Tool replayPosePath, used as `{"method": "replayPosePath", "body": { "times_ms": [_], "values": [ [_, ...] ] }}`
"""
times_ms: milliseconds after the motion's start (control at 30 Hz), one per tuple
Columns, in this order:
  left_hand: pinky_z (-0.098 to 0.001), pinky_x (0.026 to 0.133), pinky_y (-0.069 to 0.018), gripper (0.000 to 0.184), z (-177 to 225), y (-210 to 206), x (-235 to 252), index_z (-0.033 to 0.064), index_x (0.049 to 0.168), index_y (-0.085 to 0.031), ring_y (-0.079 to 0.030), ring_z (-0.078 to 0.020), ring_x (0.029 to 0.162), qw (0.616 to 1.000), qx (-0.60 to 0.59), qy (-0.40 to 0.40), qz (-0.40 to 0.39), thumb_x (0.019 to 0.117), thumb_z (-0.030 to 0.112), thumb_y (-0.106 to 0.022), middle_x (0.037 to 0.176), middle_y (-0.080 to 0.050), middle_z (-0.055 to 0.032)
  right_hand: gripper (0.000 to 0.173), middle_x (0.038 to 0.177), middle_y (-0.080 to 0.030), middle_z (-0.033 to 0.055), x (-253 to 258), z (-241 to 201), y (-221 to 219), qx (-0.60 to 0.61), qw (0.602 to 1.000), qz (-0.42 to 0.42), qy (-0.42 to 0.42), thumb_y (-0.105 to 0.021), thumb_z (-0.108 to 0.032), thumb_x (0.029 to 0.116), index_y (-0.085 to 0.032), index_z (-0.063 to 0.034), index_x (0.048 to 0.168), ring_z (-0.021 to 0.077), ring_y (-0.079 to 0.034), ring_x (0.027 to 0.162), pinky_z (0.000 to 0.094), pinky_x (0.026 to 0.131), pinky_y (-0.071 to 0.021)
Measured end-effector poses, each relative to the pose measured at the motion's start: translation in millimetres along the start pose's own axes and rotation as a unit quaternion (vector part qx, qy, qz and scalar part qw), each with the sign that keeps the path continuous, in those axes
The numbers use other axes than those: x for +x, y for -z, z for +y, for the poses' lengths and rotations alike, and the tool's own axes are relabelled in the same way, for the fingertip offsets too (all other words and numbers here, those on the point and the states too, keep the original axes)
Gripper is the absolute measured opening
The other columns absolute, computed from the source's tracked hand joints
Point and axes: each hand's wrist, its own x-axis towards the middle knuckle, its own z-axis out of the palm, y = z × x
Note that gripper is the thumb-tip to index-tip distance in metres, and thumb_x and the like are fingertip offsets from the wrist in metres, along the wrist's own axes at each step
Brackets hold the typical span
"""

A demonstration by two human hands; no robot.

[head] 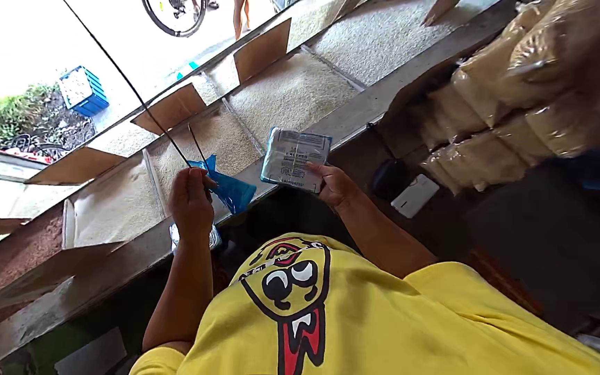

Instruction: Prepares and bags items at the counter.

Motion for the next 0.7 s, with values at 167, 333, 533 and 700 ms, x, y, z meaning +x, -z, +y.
{"method": "replayPosePath", "body": {
  "times_ms": [167,333,533,700],
  "values": [
    [-0.0289,0.059,-0.0475,0.033,7.7,-15.4,7.2,0.0060,0.138,-0.043,-0.050,-0.0077,0.062,0.996,0.053,0.069,-0.003,0.1108,0.023,-0.036,0.081,-0.051,-0.0001,0.044,0.122,-0.066,0.0106,-26.4,-22.7,-54.9,-0.040,0.974,0.045,0.219,-0.054,-0.007,0.1042,-0.038,-0.0100,0.146,0.0215,-0.070,0.108,0.0430,0.091,-0.0613],
    [-0.0211,0.059,-0.0508,0.020,22.0,-39.7,4.3,0.0020,0.115,-0.069,-0.056,-0.0013,0.059,0.995,-0.061,0.047,-0.069,0.0990,0.012,-0.063,0.070,-0.062,0.0046,0.058,0.124,-0.065,0.0071,-41.9,-11.3,-104.3,-0.180,0.903,0.103,0.377,-0.064,-0.016,0.0991,-0.035,-0.0056,0.149,0.0111,-0.068,0.110,0.0343,0.096,-0.0589],
    [-0.0195,0.055,-0.0459,0.027,27.5,-52.3,7.3,0.0048,0.115,-0.076,-0.049,0.0011,0.053,0.998,-0.013,0.030,-0.062,0.0930,0.019,-0.074,0.062,-0.057,0.0079,0.044,0.101,-0.071,0.0079,-48.2,26.5,-123.8,-0.338,0.796,0.018,0.502,-0.061,-0.011,0.0990,-0.047,0.0100,0.134,0.0017,-0.070,0.090,0.0214,0.083,-0.0595],
    [-0.0175,0.057,-0.0503,0.012,20.5,-48.7,7.0,0.0024,0.099,-0.078,-0.056,0.0022,0.056,1.000,0.016,-0.022,-0.011,0.0922,0.011,-0.072,0.068,-0.067,0.0031,0.041,0.106,-0.072,0.0061,-42.9,26.5,-119.1,-0.342,0.793,-0.031,0.503,-0.062,-0.013,0.0998,-0.049,0.0064,0.134,0.0022,-0.071,0.095,0.0224,0.086,-0.0602]
  ]
}}
